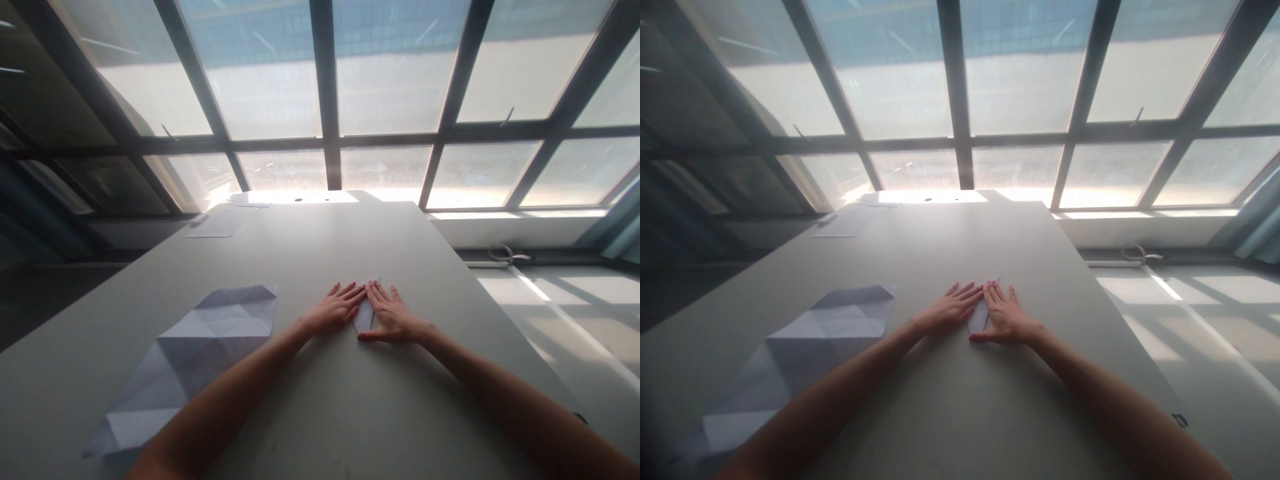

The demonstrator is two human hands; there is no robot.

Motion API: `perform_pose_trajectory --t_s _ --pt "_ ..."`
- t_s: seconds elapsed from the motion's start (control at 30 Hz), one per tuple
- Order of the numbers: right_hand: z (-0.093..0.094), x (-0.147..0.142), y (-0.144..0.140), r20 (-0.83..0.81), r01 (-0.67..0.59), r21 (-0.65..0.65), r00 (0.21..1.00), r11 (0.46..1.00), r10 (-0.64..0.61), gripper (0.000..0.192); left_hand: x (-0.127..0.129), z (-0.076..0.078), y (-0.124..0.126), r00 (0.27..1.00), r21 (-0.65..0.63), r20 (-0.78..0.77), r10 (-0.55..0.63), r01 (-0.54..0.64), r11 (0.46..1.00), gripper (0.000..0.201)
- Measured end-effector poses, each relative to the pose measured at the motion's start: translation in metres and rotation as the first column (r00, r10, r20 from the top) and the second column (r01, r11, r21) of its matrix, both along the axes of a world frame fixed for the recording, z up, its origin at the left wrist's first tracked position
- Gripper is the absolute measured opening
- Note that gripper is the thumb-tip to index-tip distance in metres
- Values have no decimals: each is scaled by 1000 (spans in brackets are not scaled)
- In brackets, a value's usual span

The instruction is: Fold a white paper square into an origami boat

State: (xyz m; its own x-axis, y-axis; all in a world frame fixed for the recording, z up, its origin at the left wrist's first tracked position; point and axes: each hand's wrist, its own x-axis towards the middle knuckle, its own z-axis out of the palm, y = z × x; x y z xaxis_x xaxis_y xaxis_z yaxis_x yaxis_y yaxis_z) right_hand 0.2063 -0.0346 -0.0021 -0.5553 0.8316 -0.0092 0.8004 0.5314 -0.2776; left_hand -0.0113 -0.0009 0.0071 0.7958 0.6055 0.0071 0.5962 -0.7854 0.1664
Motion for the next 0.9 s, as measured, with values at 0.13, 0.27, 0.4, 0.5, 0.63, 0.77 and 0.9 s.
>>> perform_pose_trajectory --t_s 0.13,0.27,0.4,0.5,0.63,0.77,0.9 --pt "1 -3 0 -16 45 -8 999 999 -45 117 0 2 0 1000 -10 -5 -9 9 1000 55" --pt "0 -10 -2 -37 116 5 993 993 -116 110 0 3 1 1000 -30 -6 -22 22 999 55" --pt "3 -9 -1 -46 117 -19 992 993 -118 114 -1 2 3 1000 -36 0 -26 26 999 56" --pt "9 -3 2 -35 31 -89 999 996 -35 123 -1 0 3 1000 -28 -6 -15 14 999 56" --pt "12 3 4 -33 -47 -144 999 988 43 131 -1 2 1 1000 -20 -4 -14 14 1000 56" --pt "6 0 2 -67 6 -85 998 996 -12 122 -1 2 2 1000 -16 -13 -17 17 1000 56" --pt "-1 -2 9 -92 119 -20 988 993 -120 97 -1 -2 4 1000 -12 -24 -18 18 1000 55"
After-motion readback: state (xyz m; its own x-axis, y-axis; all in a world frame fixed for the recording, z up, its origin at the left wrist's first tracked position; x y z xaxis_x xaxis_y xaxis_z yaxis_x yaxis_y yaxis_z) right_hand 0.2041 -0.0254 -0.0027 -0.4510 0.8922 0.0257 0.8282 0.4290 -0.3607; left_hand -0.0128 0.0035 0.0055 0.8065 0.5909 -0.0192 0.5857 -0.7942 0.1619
